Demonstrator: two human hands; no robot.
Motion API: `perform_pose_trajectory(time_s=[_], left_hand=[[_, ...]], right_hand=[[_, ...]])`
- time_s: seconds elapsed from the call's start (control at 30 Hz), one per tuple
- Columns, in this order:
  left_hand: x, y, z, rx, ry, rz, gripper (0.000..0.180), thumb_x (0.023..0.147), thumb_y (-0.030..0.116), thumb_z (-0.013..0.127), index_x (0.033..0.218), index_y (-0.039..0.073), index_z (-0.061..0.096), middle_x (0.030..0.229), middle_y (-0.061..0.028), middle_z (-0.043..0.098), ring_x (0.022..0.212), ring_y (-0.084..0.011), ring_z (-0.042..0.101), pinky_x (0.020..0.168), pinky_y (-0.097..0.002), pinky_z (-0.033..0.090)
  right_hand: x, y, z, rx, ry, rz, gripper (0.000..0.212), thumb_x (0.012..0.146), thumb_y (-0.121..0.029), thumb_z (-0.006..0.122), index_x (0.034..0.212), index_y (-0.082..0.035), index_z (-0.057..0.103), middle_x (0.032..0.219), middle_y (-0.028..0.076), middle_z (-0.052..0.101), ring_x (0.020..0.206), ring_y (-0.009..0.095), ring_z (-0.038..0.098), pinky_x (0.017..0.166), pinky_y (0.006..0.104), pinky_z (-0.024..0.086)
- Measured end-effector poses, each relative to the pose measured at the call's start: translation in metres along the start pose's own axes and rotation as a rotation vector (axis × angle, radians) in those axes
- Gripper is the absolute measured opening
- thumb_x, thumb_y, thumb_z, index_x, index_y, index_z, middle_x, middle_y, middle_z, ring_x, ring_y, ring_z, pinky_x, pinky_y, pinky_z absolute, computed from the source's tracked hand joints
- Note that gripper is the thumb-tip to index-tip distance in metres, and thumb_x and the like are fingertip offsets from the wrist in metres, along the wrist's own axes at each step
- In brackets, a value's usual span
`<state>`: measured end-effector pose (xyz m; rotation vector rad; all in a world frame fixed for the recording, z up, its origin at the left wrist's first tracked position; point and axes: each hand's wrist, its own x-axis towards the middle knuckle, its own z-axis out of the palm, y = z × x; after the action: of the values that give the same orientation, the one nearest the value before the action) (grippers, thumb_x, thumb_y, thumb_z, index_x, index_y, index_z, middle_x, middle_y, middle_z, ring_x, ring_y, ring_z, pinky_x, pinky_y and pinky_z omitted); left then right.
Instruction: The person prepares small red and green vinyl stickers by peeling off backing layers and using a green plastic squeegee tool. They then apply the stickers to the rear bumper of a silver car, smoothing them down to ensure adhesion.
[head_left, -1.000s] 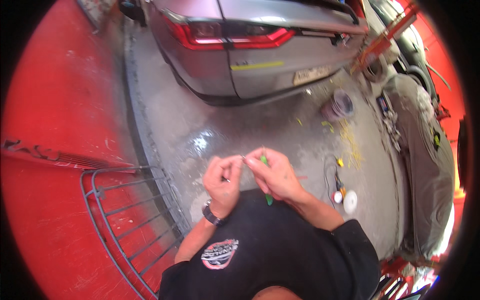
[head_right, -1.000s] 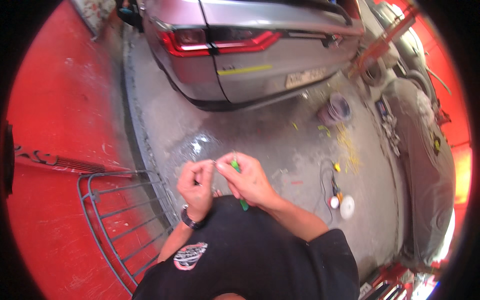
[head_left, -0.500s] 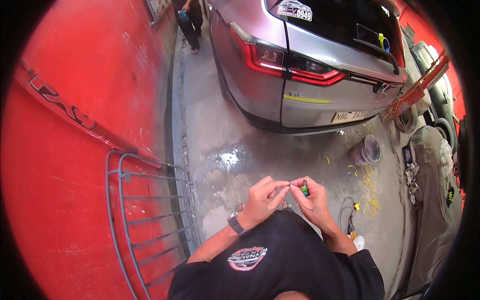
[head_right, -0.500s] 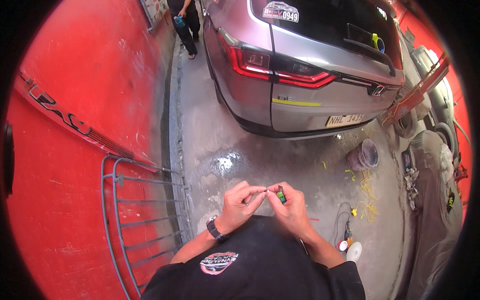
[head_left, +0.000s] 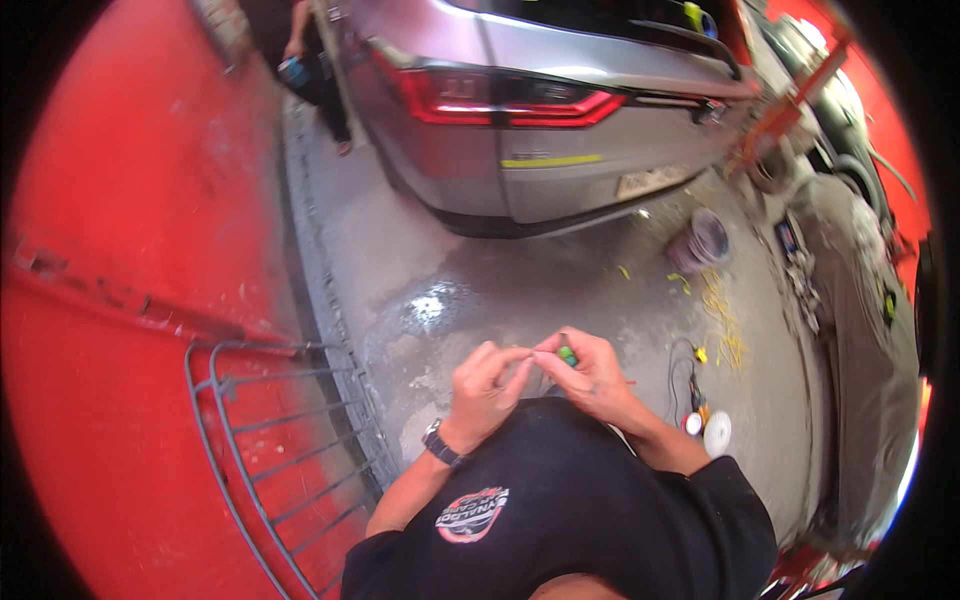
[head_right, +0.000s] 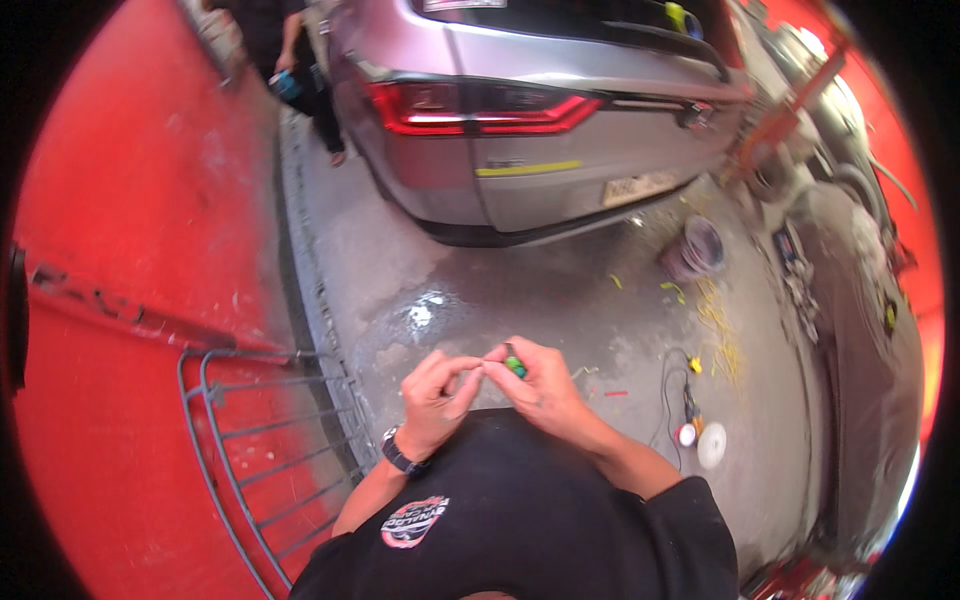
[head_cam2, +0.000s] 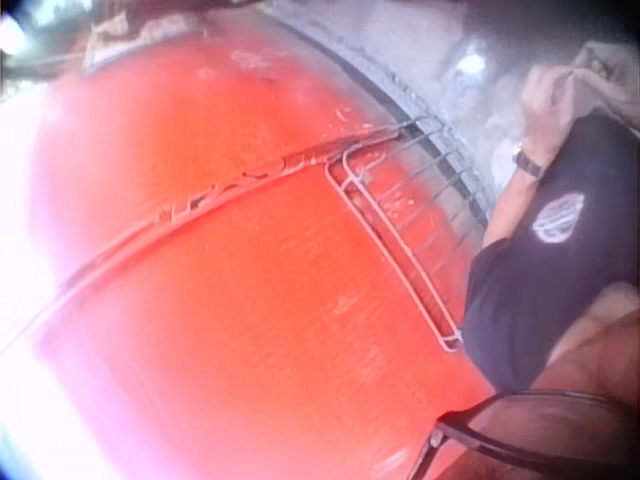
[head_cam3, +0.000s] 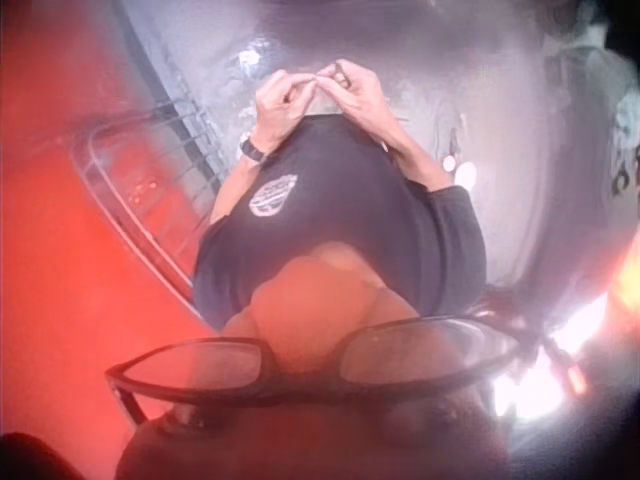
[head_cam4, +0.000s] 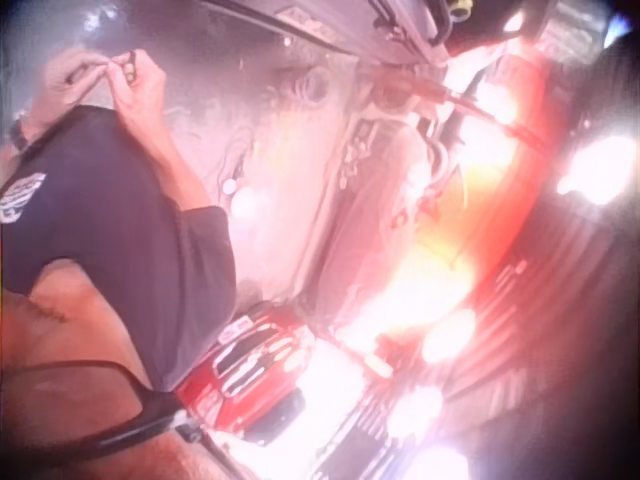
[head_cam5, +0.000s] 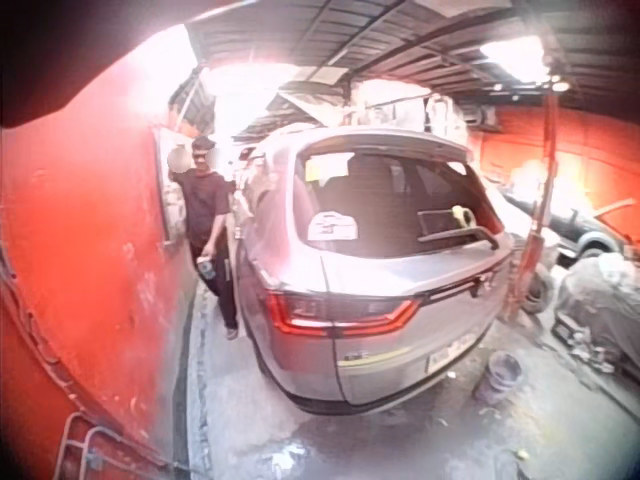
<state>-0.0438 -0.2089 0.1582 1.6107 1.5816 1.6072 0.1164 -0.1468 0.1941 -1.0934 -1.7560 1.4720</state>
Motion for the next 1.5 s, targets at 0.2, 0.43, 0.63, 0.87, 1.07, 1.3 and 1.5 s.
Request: perform_pose_trajectory(time_s=[0.2, 0.43, 0.63, 0.87, 1.07, 1.3, 1.5], left_hand=[[0.002, 0.004, 0.003, 0.002, 0.018, -0.037, 0.016, 0.078, -0.001, 0.078, 0.093, 0.006, 0.075, 0.063, -0.0005, 0.042, 0.053, -0.0104, 0.039, 0.048, -0.0282, 0.030], [0.012, 0.004, 0.007, 0.013, -0.023, -0.003, 0.016, 0.079, -0.001, 0.078, 0.093, 0.005, 0.075, 0.062, 0.0000, 0.040, 0.054, -0.0100, 0.038, 0.048, -0.0271, 0.030], [0.018, 0.004, 0.011, 0.000, -0.019, 0.037, 0.016, 0.079, 0.000, 0.078, 0.093, 0.006, 0.075, 0.062, 0.0006, 0.040, 0.054, -0.0098, 0.038, 0.049, -0.0279, 0.030], [0.023, 0.004, 0.010, 0.041, -0.044, 0.087, 0.016, 0.078, 0.000, 0.078, 0.092, 0.006, 0.075, 0.061, 0.0006, 0.040, 0.054, -0.0106, 0.039, 0.049, -0.0287, 0.032], [0.026, 0.005, 0.014, 0.053, -0.063, 0.123, 0.017, 0.077, 0.000, 0.079, 0.092, 0.007, 0.075, 0.061, 0.0003, 0.041, 0.054, -0.0112, 0.039, 0.048, -0.0291, 0.032], [0.028, 0.009, 0.031, 0.056, -0.084, 0.139, 0.017, 0.077, 0.000, 0.079, 0.092, 0.007, 0.076, 0.061, 0.0001, 0.040, 0.054, -0.0116, 0.039, 0.048, -0.0295, 0.032], [0.028, 0.015, 0.059, 0.026, -0.097, 0.101, 0.017, 0.076, -0.001, 0.078, 0.091, 0.007, 0.076, 0.060, 0.0007, 0.039, 0.054, -0.0114, 0.038, 0.049, -0.0296, 0.031]], right_hand=[[0.000, -0.025, -0.008, 0.096, -0.040, 0.209, 0.018, 0.096, -0.019, 0.067, 0.095, -0.001, 0.067, 0.068, -0.004, 0.058, 0.062, 0.002, 0.047, 0.051, 0.0238, 0.038], [0.002, -0.020, -0.020, 0.200, -0.055, 0.338, 0.014, 0.099, -0.019, 0.063, 0.099, -0.005, 0.067, 0.056, -0.004, 0.054, 0.043, 0.002, 0.044, 0.039, 0.0218, 0.031], [0.005, -0.037, -0.028, 0.219, -0.061, 0.370, 0.014, 0.097, -0.020, 0.064, 0.095, -0.006, 0.065, 0.054, -0.005, 0.052, 0.042, 0.002, 0.043, 0.039, 0.0221, 0.029], [0.007, -0.032, -0.030, 0.216, -0.060, 0.353, 0.015, 0.097, -0.021, 0.065, 0.094, -0.006, 0.065, 0.053, -0.005, 0.052, 0.041, 0.002, 0.043, 0.039, 0.0223, 0.029], [0.009, -0.027, -0.035, 0.238, -0.076, 0.348, 0.015, 0.096, -0.021, 0.065, 0.094, -0.006, 0.065, 0.054, -0.005, 0.052, 0.042, 0.002, 0.043, 0.039, 0.0224, 0.029], [0.006, -0.017, -0.052, 0.276, -0.089, 0.344, 0.014, 0.097, -0.020, 0.064, 0.093, -0.007, 0.063, 0.056, -0.006, 0.051, 0.044, 0.003, 0.043, 0.040, 0.0225, 0.031], [0.002, -0.005, -0.077, 0.301, -0.101, 0.306, 0.013, 0.097, -0.019, 0.062, 0.092, -0.007, 0.061, 0.060, -0.006, 0.050, 0.046, 0.003, 0.043, 0.041, 0.0222, 0.032]])
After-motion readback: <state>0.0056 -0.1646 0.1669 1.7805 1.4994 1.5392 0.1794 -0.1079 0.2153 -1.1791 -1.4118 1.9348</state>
